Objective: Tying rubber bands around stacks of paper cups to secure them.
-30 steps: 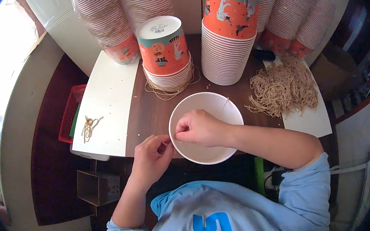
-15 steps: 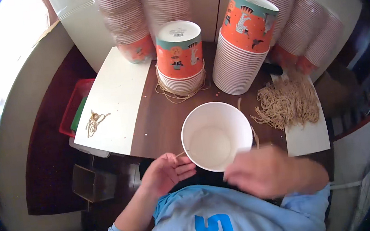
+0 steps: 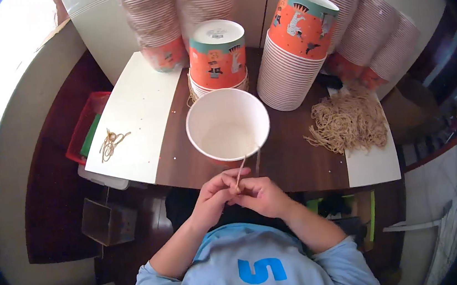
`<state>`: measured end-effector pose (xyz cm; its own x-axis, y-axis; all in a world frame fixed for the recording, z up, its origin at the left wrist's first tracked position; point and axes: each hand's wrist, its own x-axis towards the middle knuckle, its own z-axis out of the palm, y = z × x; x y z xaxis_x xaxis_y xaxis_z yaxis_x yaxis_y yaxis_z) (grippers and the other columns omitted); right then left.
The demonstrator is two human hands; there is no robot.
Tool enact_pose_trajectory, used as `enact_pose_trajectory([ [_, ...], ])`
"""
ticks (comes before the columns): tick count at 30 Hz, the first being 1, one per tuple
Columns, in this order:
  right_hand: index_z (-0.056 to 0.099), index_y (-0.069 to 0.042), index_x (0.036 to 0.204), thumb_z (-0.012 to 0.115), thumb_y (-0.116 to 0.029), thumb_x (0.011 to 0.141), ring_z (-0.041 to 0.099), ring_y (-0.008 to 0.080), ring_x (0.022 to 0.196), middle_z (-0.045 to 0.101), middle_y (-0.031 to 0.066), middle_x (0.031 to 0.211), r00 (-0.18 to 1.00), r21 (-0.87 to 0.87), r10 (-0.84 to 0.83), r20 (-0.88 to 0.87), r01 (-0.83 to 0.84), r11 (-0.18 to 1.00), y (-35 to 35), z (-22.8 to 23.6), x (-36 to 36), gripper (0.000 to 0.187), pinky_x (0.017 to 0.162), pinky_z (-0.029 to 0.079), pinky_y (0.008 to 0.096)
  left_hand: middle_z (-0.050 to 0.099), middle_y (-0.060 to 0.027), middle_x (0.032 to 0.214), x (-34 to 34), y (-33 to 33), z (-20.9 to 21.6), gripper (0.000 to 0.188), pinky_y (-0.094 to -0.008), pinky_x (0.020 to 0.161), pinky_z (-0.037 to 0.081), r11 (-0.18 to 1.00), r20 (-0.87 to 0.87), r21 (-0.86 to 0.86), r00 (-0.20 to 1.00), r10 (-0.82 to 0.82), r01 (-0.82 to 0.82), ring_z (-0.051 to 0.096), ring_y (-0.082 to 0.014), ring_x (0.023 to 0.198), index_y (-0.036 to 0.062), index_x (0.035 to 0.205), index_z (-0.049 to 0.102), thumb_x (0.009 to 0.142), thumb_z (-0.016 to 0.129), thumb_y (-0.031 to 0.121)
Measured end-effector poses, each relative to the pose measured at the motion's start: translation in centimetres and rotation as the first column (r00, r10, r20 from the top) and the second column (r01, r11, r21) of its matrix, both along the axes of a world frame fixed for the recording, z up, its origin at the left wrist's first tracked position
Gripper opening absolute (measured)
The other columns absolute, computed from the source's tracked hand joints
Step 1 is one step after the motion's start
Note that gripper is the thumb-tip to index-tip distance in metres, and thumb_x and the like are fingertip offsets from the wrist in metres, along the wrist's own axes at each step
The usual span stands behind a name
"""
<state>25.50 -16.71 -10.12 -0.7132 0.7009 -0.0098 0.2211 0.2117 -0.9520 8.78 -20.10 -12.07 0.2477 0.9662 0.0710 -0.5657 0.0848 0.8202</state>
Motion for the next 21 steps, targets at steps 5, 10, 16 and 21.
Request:
enact_pose_trajectory([
  [5,0.059,-0.005,0.108,0.061,-0.007,0.086,0.061,0.0202,0.095,0.063,0.0105,0.103,0.764,-0.829,-0.449,-0.464,-0.195,0.525,-3.8,-6.8,-0.6,0.022,0.081,0.051,0.0346,0.057,-0.0001,0.077,0.4,0.1,0.5,0.006,-0.0202,0.052,0.037,0.977,0.061,-0.184,0.991,0.119,-0.106,0.046,-0.0065,0.061,0.0066,0.085,0.055,0.088,0.050,0.005],
  [10,0.062,-0.001,0.102,0.061,-0.012,0.087,0.061,0.0172,0.094,0.064,0.0084,0.101,0.999,-0.601,-0.020,0.040,0.040,0.799,-4.2,-5.6,0.7,0.018,0.085,0.048,0.0304,0.054,0.0001,0.078,-1.2,-0.2,-0.7,0.003,-0.0211,0.053,0.037,0.977,-0.208,0.030,0.955,0.213,-0.212,0.046,-0.0060,0.061,0.0050,0.085,0.054,0.087,0.053,0.002],
  [16,0.064,-0.001,0.087,0.068,-0.005,0.080,0.060,0.0136,0.080,0.063,0.0066,0.087,0.919,0.113,-0.357,-0.170,0.378,0.919,-0.9,1.3,1.2,0.008,0.071,0.049,0.0261,0.051,-0.0032,0.080,-0.5,-1.2,1.4,0.006,-0.0237,0.053,0.038,0.887,-0.604,0.425,0.673,0.426,-0.181,0.047,-0.0087,0.061,0.0014,0.086,0.054,0.083,0.059,0.000],
  [21,0.064,0.000,0.087,0.068,-0.006,0.081,0.061,0.0103,0.075,0.064,0.0063,0.084,0.916,0.085,-0.373,-0.145,0.388,0.918,-1.0,1.2,-1.0,0.009,0.065,0.050,0.0246,0.052,-0.0058,0.080,-0.1,-1.6,2.0,0.014,-0.0239,0.048,0.036,0.821,-0.665,0.561,0.533,0.524,-0.108,0.048,-0.0113,0.057,0.0016,0.088,0.055,0.077,0.063,0.001],
])
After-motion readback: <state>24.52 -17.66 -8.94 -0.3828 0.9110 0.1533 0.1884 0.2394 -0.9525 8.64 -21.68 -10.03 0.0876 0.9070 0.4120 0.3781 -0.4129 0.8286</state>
